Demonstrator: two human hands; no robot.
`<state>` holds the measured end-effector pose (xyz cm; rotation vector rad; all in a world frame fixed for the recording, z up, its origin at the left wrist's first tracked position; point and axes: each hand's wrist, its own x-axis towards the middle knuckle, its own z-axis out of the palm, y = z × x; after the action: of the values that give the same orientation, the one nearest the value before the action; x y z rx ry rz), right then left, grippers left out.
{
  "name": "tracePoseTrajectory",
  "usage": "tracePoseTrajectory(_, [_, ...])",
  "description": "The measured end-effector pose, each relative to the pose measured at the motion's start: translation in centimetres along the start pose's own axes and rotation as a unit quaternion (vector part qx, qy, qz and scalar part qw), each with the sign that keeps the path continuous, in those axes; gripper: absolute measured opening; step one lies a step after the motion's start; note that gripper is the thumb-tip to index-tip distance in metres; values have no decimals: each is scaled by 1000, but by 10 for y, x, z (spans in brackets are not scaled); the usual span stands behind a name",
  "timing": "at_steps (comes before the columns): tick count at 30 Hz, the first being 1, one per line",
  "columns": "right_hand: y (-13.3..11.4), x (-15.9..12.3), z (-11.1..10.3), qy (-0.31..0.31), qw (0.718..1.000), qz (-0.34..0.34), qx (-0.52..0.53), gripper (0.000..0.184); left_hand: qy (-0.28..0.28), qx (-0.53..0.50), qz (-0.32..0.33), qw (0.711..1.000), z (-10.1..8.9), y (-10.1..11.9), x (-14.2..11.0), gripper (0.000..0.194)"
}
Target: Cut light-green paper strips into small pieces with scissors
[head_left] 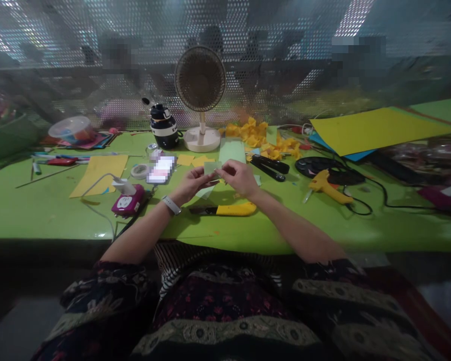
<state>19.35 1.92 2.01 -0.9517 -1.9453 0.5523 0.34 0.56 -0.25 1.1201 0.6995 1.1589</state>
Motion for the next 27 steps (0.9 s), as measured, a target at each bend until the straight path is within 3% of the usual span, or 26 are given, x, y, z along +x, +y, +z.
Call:
tracePoseTrajectory(22, [0,0,0,20,999,32,12,51,6,-10,-7,1000,-1,-3,2,36])
tracePoseTrajectory(27, [3,2,1,32,995,63,69,51,5,-8,-9,1000,-2,-4,2,34])
